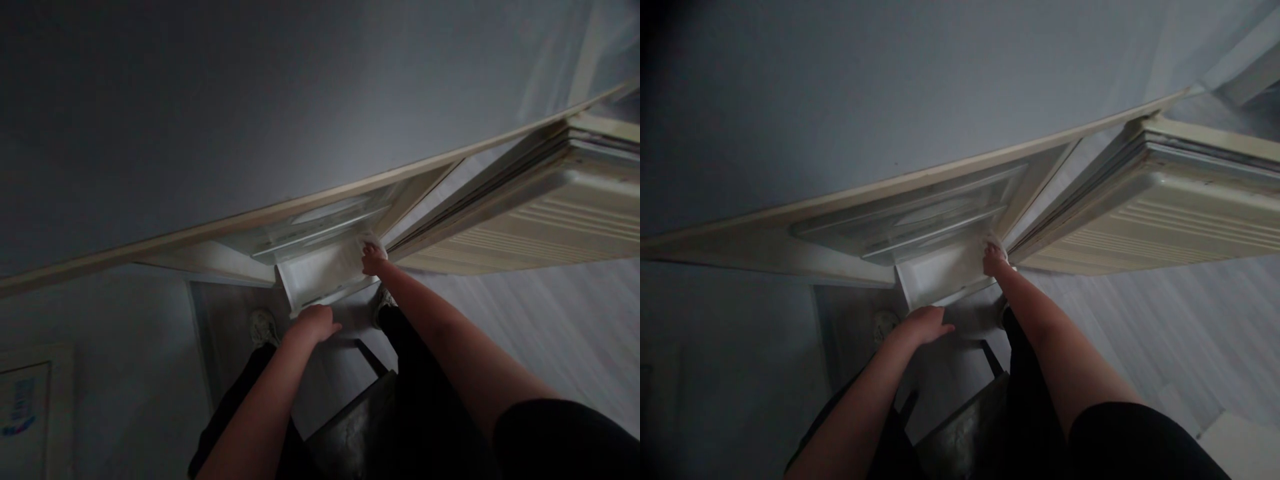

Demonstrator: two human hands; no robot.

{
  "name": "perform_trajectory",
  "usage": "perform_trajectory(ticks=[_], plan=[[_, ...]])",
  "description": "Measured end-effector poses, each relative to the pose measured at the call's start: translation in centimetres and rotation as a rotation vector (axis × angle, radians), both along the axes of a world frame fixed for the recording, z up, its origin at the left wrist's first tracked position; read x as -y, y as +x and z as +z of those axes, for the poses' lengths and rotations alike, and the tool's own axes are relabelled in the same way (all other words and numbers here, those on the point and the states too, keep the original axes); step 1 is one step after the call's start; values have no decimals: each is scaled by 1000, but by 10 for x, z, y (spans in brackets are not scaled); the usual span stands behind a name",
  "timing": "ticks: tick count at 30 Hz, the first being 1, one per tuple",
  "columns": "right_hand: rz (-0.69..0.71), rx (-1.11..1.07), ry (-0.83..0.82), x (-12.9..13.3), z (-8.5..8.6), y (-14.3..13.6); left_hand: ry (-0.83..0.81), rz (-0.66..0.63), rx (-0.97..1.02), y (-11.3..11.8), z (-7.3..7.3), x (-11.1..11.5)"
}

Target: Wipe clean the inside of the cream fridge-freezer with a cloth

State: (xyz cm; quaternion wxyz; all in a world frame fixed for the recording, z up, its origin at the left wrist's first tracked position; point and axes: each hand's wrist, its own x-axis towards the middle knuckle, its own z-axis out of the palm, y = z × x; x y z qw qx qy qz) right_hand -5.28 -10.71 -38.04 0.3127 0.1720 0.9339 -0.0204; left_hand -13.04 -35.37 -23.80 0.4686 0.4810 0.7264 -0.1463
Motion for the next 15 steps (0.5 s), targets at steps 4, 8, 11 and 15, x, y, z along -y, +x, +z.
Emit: perform_trajectory(ticks=[4,8,11,15], plan=[[52,-71,22,-21,-7,-14,-1,24,1,-4,-2,3],[41,-120,36,-36,-9,-29,-16,61,0,-6,-8,3],[1,-115,28,-37,-11,-34,-9,70,8,-6,-12,1],[-46,-13,-39,-23,-18,-26,5,76,6,-2,-13,-2]])
